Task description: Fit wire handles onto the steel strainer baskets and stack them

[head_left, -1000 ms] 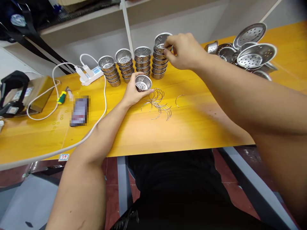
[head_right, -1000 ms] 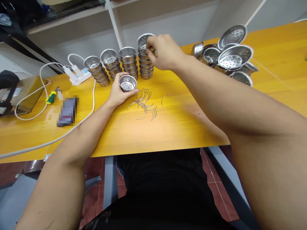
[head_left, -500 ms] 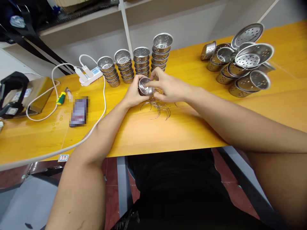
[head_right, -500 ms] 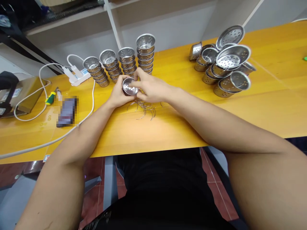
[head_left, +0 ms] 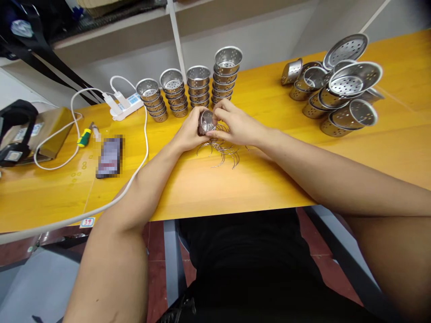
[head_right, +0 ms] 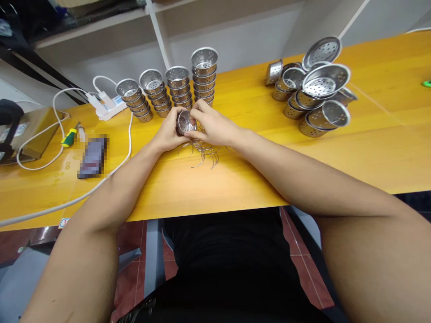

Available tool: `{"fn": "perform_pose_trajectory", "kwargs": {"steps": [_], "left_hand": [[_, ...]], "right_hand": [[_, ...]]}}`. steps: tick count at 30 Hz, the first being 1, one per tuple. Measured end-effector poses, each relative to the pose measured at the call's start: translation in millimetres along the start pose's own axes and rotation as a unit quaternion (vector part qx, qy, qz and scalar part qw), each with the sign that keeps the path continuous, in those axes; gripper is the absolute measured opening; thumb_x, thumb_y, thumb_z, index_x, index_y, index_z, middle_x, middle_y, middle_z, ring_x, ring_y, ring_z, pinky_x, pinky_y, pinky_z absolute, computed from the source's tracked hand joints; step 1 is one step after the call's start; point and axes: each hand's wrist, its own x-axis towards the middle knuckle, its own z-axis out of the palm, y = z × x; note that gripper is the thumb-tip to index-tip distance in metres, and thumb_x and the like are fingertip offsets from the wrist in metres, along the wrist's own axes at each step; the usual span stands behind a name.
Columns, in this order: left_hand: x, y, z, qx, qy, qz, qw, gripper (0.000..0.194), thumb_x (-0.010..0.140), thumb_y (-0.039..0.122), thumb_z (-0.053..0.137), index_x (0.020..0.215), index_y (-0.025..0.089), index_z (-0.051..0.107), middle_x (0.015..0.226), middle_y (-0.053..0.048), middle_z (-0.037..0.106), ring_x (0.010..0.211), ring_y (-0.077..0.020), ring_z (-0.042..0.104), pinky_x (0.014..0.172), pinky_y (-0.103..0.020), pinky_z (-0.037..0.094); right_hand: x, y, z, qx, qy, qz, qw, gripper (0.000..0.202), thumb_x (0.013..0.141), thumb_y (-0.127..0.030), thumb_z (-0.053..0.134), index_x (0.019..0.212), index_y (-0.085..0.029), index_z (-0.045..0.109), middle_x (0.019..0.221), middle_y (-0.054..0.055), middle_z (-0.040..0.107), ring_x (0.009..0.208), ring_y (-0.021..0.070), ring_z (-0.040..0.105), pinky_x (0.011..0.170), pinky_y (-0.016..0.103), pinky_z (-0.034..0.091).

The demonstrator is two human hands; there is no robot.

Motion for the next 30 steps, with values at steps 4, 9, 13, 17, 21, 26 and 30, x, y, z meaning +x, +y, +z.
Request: {"fn": "perform_pose_trajectory", "kwargs": {"steps": [4,9,13,17,21,26,30], "left_hand": [[0,1,1.9,0.004,0.008,0.0,1.0,0.086,0.091,0.048,0.101,0.161,0.028,0.054,0.159,-0.016,0.076,0.149,-0.0405,0.078,0.131,-0.055,0.066],[1,3,3.1,0.002,0.021,0.007,1.0,0.084,0.095,0.048,0.101,0.162,0.028,0.053,0.16,-0.016,0.074,0.151,-0.0412,0.076,0.134,-0.058,0.065],[-1,-6,4.0,-0.001,0.032,0.004,0.999,0.088,0.097,0.05,0.105,0.164,0.03,0.05,0.162,-0.015,0.071,0.153,-0.0408,0.076,0.135,-0.059,0.065],[-4,-27,4.4,-0.005,0.067,-0.047,0.997,0.104,0.095,0.069,0.112,0.165,0.031,0.045,0.163,-0.016,0.07,0.153,-0.0424,0.077,0.135,-0.063,0.064],[-5,-40,1.4,0.001,0.106,-0.075,0.992,0.108,0.088,0.085,0.114,0.16,0.029,0.054,0.16,-0.016,0.072,0.154,-0.0424,0.077,0.14,-0.067,0.062],[-4,-39,3.1,-0.009,0.097,-0.082,0.992,0.114,0.08,0.099,0.111,0.159,0.028,0.068,0.161,-0.018,0.076,0.161,-0.0467,0.075,0.144,-0.07,0.061],[-5,-35,8.2,-0.082,0.094,-0.074,0.989,0.124,0.079,0.108,0.104,0.165,0.028,0.062,0.167,-0.018,0.077,0.156,-0.0406,0.081,0.135,-0.06,0.068]], "right_hand": [[2,7,2,0.018,0.013,0.009,1.0,0.042,0.116,-0.067,0.091,0.127,-0.028,0.081,0.145,0.018,0.072,0.139,0.0481,0.075,0.132,0.078,0.065],[7,10,3,0.071,0.044,0.016,0.996,0.056,0.109,-0.083,0.095,0.111,-0.029,0.08,0.137,0.019,0.077,0.136,0.048,0.076,0.128,0.08,0.068],[10,5,3,0.147,0.072,0.028,0.986,0.073,0.1,-0.102,0.093,0.107,-0.03,0.079,0.135,0.018,0.082,0.131,0.0424,0.078,0.127,0.07,0.071],[7,7,1,0.212,0.063,0.021,0.975,0.085,0.091,-0.112,0.093,0.104,-0.029,0.079,0.134,0.016,0.083,0.128,0.0368,0.08,0.123,0.061,0.074],[-1,22,-5,0.143,0.002,0.017,0.99,0.082,0.093,-0.109,0.093,0.103,-0.029,0.081,0.135,0.017,0.081,0.122,0.0384,0.08,0.116,0.064,0.074],[-7,34,-5,0.031,-0.066,0.023,0.997,0.066,0.104,-0.093,0.088,0.118,-0.029,0.084,0.132,0.016,0.08,0.119,0.0428,0.08,0.118,0.073,0.071],[-5,21,-8,0.003,0.001,0.004,1.0,0.062,0.115,-0.084,0.08,0.147,-0.031,0.081,0.154,0.019,0.077,0.135,0.0453,0.077,0.127,0.07,0.067]]}}
